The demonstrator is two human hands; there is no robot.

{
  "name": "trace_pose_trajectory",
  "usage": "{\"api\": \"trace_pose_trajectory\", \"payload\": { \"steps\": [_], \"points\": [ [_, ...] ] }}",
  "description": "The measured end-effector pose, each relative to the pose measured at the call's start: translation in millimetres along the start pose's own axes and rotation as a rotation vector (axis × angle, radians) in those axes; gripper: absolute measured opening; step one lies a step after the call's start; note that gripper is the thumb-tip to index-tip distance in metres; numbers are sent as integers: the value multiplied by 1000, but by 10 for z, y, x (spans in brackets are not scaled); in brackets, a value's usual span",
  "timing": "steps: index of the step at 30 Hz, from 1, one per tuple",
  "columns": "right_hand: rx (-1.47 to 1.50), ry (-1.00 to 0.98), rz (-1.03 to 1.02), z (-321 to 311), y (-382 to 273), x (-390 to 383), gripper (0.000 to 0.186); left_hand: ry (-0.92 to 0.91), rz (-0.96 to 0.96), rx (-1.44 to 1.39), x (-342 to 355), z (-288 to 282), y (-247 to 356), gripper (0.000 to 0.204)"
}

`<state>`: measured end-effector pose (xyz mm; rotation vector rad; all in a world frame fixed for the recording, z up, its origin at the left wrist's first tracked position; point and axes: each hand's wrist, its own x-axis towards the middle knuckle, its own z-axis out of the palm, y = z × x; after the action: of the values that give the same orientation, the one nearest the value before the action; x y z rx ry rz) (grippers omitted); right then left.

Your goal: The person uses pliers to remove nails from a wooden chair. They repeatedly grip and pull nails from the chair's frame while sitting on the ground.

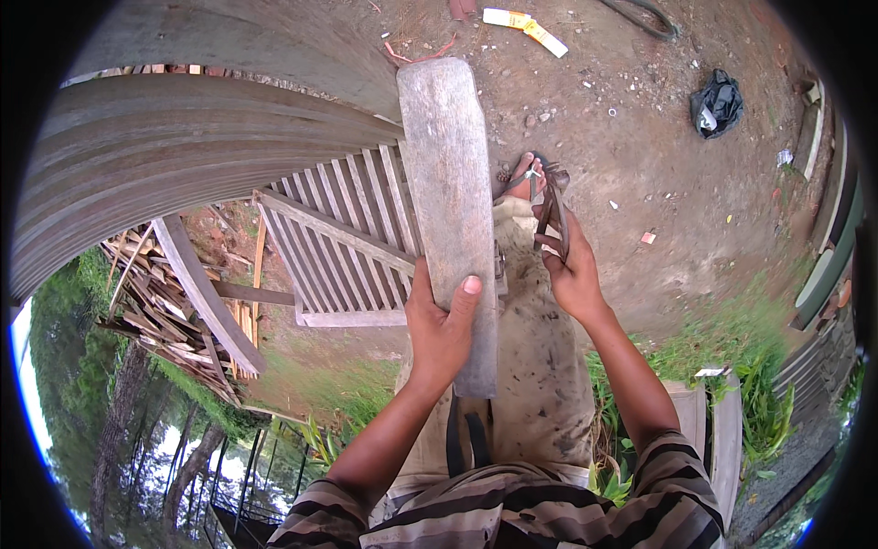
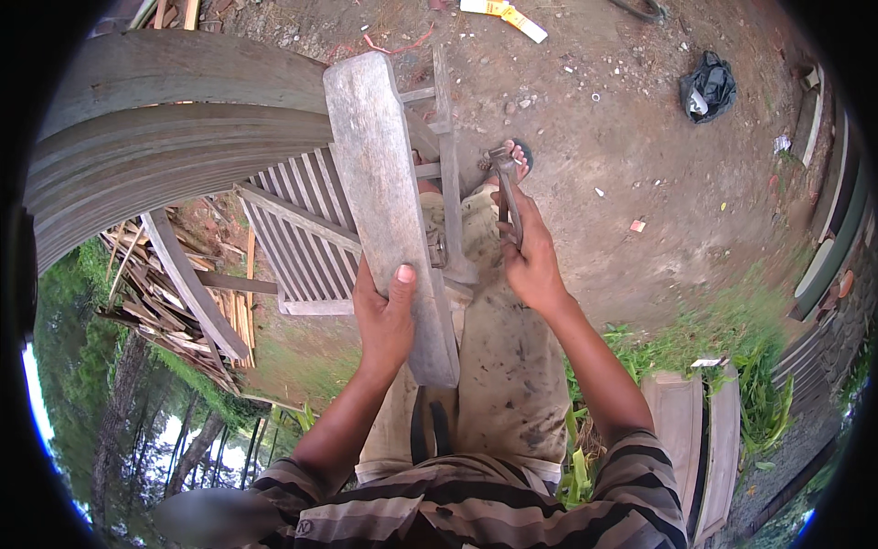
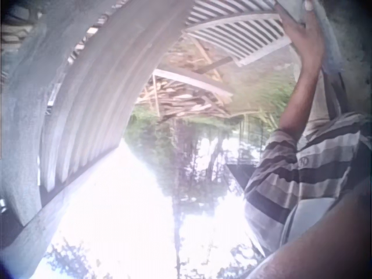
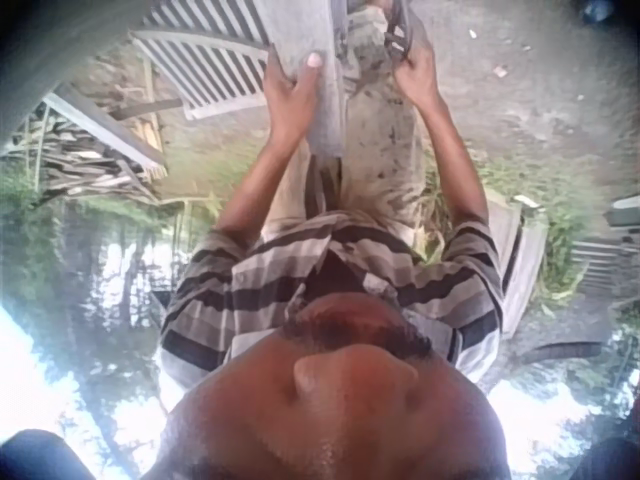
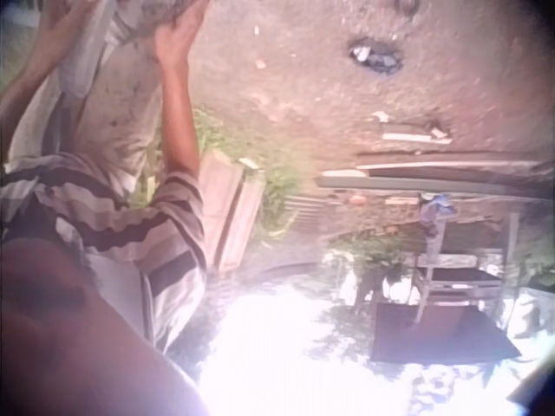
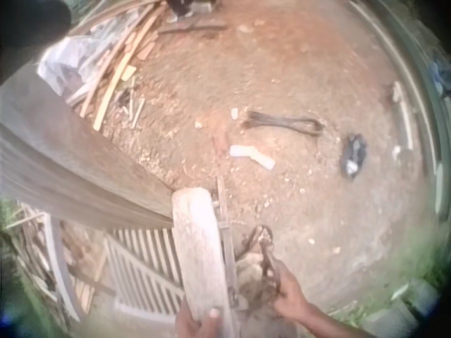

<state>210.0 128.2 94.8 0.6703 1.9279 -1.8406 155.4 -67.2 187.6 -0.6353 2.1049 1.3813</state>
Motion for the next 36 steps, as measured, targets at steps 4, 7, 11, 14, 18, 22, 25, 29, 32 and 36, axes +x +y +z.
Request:
{"api": "trace_pose_trajectory", "payload": {
  "steps": [4, 7, 11, 14, 18, 22, 25, 29, 32, 36],
  "points": [
    [262, -159, 259, -176, -605, -32, 72, 12, 13, 12, 31, 9, 69, 68],
    [386, -182, 197, -258, -698, -210, 67, 23, 20, 45, 11, 15, 107, 67],
    [396, -214, 473, -326, -286, -526, 61, 85, 84, 141, -5, 41, -44, 60],
    [320, -240, 723, -433, -199, -748, 52, 93, 33, 222, -14, 50, 98, 55],
    [139, -307, 567, -582, -489, -980, 46, 158, 90, 237, -53, 52, -69, 49],
    [266, -267, 682, -693, -403, -1285, 39, 235, 64, 264, -131, 51, 8, 59],
    [181, -288, 736, -783, -352, -1218, 35, 321, 59, 377, -109, 56, -21, 65],
    [49, -204, 322, -940, -487, -1355, 35, 317, 129, 375, -79, 143, -8, 68],
    [350, -99, 445, -1008, -701, -1363, 37, 320, 149, 452, -69, 183, 39, 68],
    [405, -335, 649, -1175, -101, -899, 36, 376, 173, 465, -129, 218, 261, 67]
  ]
}}
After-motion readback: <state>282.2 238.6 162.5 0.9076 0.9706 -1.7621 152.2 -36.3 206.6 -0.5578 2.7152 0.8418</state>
